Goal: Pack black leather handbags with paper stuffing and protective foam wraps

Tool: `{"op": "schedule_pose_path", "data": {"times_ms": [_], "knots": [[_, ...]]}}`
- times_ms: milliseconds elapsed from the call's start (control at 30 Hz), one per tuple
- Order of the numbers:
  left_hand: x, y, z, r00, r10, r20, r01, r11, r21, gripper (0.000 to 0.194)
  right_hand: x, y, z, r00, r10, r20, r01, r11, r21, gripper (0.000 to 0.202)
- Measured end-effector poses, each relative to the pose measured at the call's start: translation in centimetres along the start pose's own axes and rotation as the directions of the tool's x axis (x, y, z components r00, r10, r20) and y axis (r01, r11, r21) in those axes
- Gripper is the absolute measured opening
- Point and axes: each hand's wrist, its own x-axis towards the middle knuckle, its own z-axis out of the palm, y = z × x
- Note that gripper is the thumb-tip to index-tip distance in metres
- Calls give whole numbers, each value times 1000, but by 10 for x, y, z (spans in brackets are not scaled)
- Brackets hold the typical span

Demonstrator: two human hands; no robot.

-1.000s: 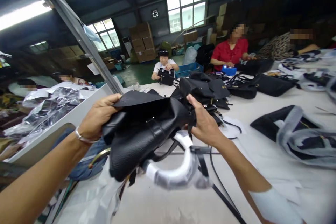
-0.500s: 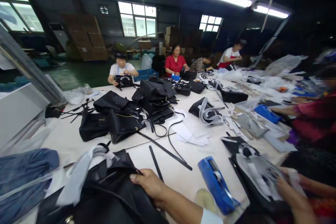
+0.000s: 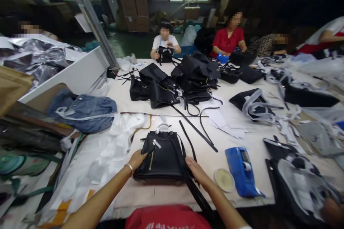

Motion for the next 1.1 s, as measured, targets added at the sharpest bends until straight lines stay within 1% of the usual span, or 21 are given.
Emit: {"op": "schedule_pose_path", "data": {"times_ms": [67, 100, 167, 200, 267, 333, 400, 467, 500, 533, 600, 667, 700, 767, 833, 900, 967, 1033, 1100], "knots": [[6, -1, 0, 999, 4, -48, -2, 999, 34, 43, -16, -1, -5, 998, 28, 60, -20, 990, -137, 66], [8, -3, 1, 998, 8, -66, -4, 999, 51, 41, -23, -1, -6, 996, 38, 83, -18, 973, -228, 72], [10, -6, 2, 996, 18, -92, -11, 997, 81, 39, -31, 2, -4, 996, 34, 87, 7, 904, -428, 83], [10, -8, 2, 995, 24, -101, -15, 996, 91, 39, -33, 4, -1, 997, 26, 76, 15, 868, -496, 83], [9, -12, 3, 993, 37, -114, -25, 994, 108, 40, -38, 9, 4, 999, 22, 44, 6, 838, -545, 69], [9, -16, 3, 991, 58, -124, -43, 992, 121, 40, -45, 9, 5, 999, 22, 25, -7, 864, -503, 51], [9, -19, 2, 988, 82, -131, -65, 989, 130, 38, -54, 0, -1, 1000, 9, 26, 1, 931, -365, 38], [10, -21, 2, 986, 100, -135, -82, 987, 139, 34, -65, -18, -12, 997, 16, 72, -8, 995, -101, 33], [10, -22, 3, 985, 107, -137, -87, 986, 143, 32, -70, -29, -17, 993, 25, 117, -32, 997, 64, 36], [10, -22, 3, 984, 112, -138, -91, 985, 149, 30, -75, -41, -21, 985, 31, 167, -69, 971, 229, 41], [10, -22, 4, 983, 120, -139, -97, 982, 161, 29, -81, -61, -26, 975, 13, 222, -124, 861, 493, 53], [9, -20, 4, 983, 126, -136, -101, 979, 176, 30, -81, -76, -27, 980, -22, 195, -112, 754, 647, 58], [7, -19, 4, 983, 128, -133, -102, 977, 185, 30, -79, -83, -27, 986, -38, 165, -88, 720, 688, 56], [4, -16, 4, 983, 134, -126, -106, 973, 205, 28, -67, -100, -29, 992, -78, 96, -15, 695, 719, 51], [1, -11, 4, 983, 141, -121, -111, 968, 227, 26, -48, -123, -35, 989, -144, 20, 87, 696, 712, 46], [-3, -6, 3, 982, 147, -120, -112, 961, 253, 24, -23, -151, -46, 975, -217, -43, 183, 685, 705, 39], [-6, -1, 2, 981, 148, -123, -108, 953, 282, 23, 4, -182, -62, 962, -268, -51, 221, 654, 723, 32], [-8, 3, 1, 982, 146, -124, -101, 946, 309, 22, 33, -211, -80, 946, -322, -21, 230, 627, 744, 26], [-10, 6, 1, 983, 145, -115, -99, 938, 332, 21, 63, -234, -96, 922, -387, -21, 285, 639, 714, 29]]}}
